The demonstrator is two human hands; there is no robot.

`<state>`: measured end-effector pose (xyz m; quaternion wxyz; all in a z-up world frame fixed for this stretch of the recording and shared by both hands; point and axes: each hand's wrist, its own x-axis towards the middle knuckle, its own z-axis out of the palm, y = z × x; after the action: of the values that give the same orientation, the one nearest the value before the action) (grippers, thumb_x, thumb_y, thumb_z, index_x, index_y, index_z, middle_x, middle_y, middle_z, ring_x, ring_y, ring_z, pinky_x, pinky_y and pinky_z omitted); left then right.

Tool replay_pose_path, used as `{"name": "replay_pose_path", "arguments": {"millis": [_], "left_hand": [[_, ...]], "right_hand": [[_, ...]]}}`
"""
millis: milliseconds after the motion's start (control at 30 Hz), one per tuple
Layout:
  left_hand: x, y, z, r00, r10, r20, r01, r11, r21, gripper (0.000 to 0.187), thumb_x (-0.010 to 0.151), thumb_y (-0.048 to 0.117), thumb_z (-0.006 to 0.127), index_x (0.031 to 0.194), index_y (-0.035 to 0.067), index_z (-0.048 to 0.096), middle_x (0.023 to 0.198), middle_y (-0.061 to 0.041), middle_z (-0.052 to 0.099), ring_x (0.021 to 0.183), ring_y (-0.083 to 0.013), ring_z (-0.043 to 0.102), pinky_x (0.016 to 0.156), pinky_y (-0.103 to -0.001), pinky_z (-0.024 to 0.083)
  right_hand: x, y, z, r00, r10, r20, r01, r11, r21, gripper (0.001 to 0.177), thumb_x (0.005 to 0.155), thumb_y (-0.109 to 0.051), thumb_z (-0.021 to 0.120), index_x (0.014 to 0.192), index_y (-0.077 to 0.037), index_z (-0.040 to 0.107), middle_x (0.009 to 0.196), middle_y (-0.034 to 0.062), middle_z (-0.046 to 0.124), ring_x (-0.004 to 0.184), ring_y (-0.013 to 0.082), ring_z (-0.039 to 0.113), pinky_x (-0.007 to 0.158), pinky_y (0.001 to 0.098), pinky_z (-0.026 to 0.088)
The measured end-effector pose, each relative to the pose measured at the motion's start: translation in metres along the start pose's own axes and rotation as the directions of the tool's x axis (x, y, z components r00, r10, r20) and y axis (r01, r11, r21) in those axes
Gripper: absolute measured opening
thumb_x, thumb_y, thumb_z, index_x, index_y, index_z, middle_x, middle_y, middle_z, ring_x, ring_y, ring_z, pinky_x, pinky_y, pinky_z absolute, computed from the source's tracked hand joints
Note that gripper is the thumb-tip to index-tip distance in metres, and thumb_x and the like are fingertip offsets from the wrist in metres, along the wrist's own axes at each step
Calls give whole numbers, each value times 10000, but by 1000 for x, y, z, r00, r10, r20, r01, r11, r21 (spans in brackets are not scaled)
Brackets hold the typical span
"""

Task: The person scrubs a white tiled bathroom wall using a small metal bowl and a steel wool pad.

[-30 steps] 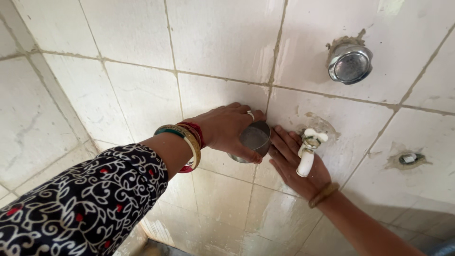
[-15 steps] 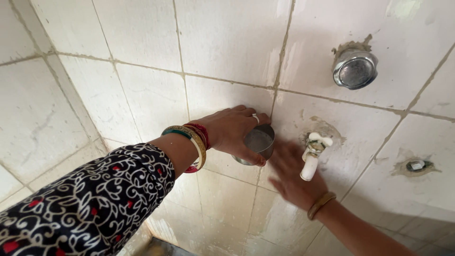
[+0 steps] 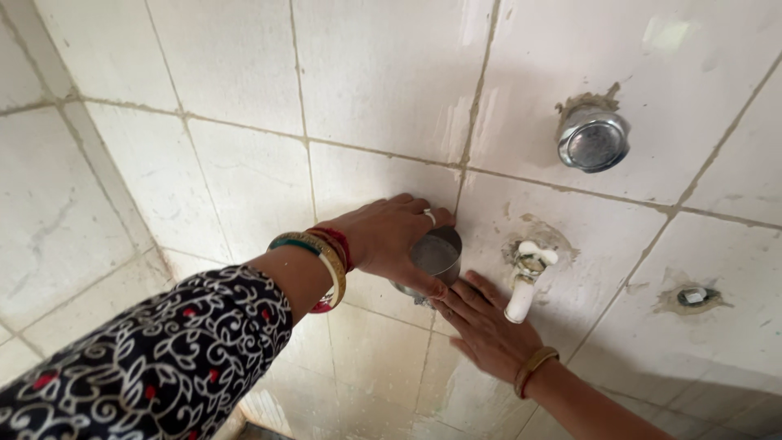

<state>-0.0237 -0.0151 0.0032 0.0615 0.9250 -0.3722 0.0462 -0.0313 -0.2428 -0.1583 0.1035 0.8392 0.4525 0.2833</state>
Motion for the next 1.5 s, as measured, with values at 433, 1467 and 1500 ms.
{"name": "replay_pose_path", "arguments": {"millis": [433,1467,1500], "left_hand": [[1,-2,7,999,10,-47,-10,1000,6,1021,638,685,761,1449,130,486,1420,-139,543,1371,-319,435,1103,-450,403],[-1,8,3,998,-70,4,70,997,13,1010,658,663,773,1466,139,467,1406,-161,545,1365,-336,437,1107,-440,409],[-1,11,4,997,-75,8,75,997,8,1010,658,663,773,1466,139,467,1406,-161,545,1365,-336,437,1107,-440,409]], "right_hand": [[-5,6,6,996,-71,-56,68,996,-51,659,806,-355,617,1369,-16,577,1502,132,473,1422,296,372,1159,513,294],[1,15,2,983,128,-134,-137,989,-59,430,908,-301,595,1248,-42,634,1439,133,538,1431,293,358,1201,515,215],[2,12,0,987,141,-72,-143,989,-27,463,871,-331,607,1221,-29,641,1417,136,537,1424,318,342,1186,534,200]]}}
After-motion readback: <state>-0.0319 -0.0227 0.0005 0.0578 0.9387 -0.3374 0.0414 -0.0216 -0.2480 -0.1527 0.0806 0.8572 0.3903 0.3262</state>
